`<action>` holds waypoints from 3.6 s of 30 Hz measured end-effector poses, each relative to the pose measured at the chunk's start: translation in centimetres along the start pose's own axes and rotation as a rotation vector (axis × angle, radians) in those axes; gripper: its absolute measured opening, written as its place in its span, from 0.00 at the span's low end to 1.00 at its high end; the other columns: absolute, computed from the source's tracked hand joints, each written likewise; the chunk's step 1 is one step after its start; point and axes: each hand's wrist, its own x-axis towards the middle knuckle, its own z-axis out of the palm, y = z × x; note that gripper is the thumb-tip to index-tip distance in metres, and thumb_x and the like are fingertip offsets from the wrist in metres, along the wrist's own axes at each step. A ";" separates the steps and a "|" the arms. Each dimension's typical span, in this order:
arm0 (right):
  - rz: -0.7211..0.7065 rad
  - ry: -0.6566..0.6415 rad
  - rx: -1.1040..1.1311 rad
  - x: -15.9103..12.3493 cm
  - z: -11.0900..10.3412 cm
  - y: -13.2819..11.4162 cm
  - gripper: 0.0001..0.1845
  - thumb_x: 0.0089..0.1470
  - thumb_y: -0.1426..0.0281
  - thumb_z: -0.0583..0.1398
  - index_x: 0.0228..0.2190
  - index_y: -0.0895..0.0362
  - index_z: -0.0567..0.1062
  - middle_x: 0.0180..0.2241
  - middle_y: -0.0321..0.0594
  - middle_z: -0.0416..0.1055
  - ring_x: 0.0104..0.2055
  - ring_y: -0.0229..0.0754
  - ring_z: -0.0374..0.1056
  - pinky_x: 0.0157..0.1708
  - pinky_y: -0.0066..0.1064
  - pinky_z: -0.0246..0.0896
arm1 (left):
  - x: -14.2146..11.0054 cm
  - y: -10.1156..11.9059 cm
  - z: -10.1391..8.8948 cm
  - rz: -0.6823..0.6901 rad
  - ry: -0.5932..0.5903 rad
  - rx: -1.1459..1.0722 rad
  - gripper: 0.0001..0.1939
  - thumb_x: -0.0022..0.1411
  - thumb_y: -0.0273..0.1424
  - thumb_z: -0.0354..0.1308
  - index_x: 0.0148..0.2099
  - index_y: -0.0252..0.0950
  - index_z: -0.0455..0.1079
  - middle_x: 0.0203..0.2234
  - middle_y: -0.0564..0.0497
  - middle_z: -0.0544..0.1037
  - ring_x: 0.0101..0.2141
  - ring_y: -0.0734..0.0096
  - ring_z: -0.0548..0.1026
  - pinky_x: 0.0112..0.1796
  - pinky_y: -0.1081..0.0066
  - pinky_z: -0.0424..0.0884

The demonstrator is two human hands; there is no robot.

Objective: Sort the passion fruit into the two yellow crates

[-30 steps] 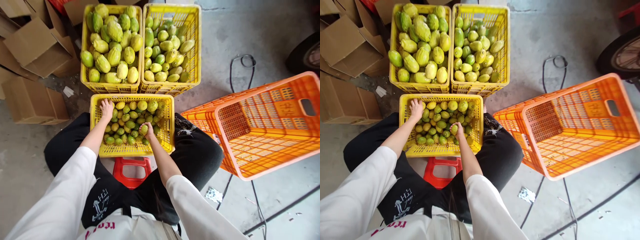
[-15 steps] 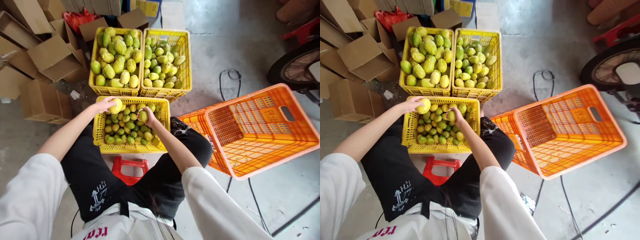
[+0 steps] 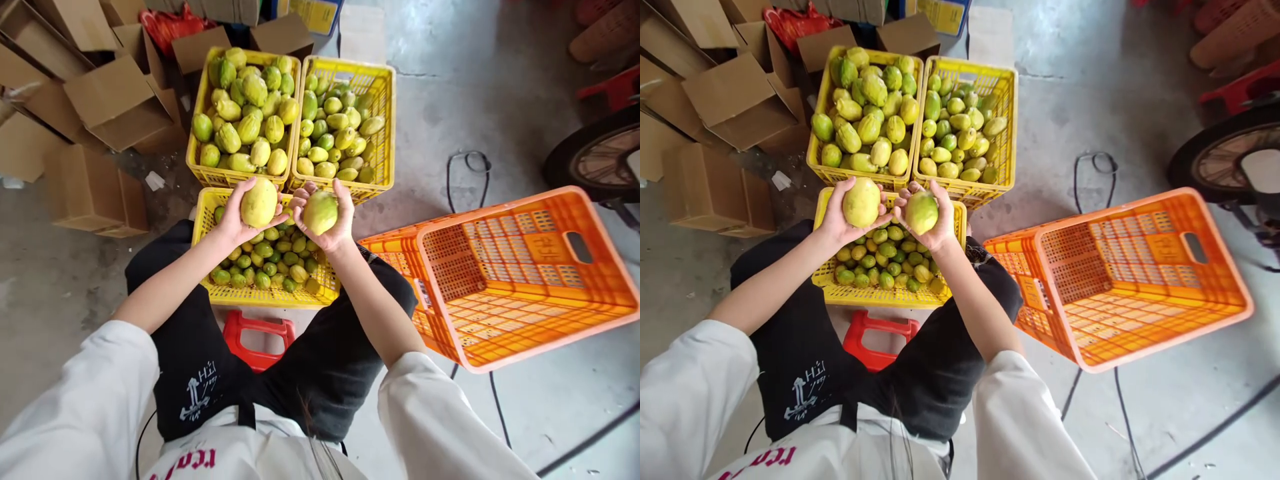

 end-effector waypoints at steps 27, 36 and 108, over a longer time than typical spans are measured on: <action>0.020 0.007 -0.083 0.5 -2.6 -1.2 0.17 0.61 0.50 0.58 0.36 0.51 0.72 0.34 0.35 0.73 0.35 0.38 0.72 0.32 0.29 0.74 | 1.3 0.5 0.7 0.073 0.038 -0.093 0.23 0.72 0.50 0.46 0.50 0.38 0.71 0.36 0.46 0.79 0.38 0.65 0.81 0.37 0.70 0.80; 0.037 0.161 -0.018 1.0 -1.9 -0.5 0.13 0.60 0.56 0.58 0.38 0.52 0.72 0.35 0.39 0.77 0.39 0.46 0.74 0.38 0.40 0.77 | 1.8 0.4 0.7 -0.030 0.056 -0.080 0.28 0.71 0.50 0.40 0.45 0.35 0.72 0.30 0.43 0.78 0.38 0.57 0.82 0.35 0.67 0.79; 0.175 0.153 -0.302 -3.0 -4.6 7.7 0.16 0.51 0.63 0.68 0.39 0.56 0.73 0.34 0.42 0.78 0.41 0.48 0.78 0.42 0.39 0.76 | -7.7 -5.3 -6.7 -0.209 0.417 0.224 0.11 0.67 0.39 0.61 0.41 0.36 0.68 0.26 0.47 0.78 0.25 0.64 0.79 0.23 0.72 0.73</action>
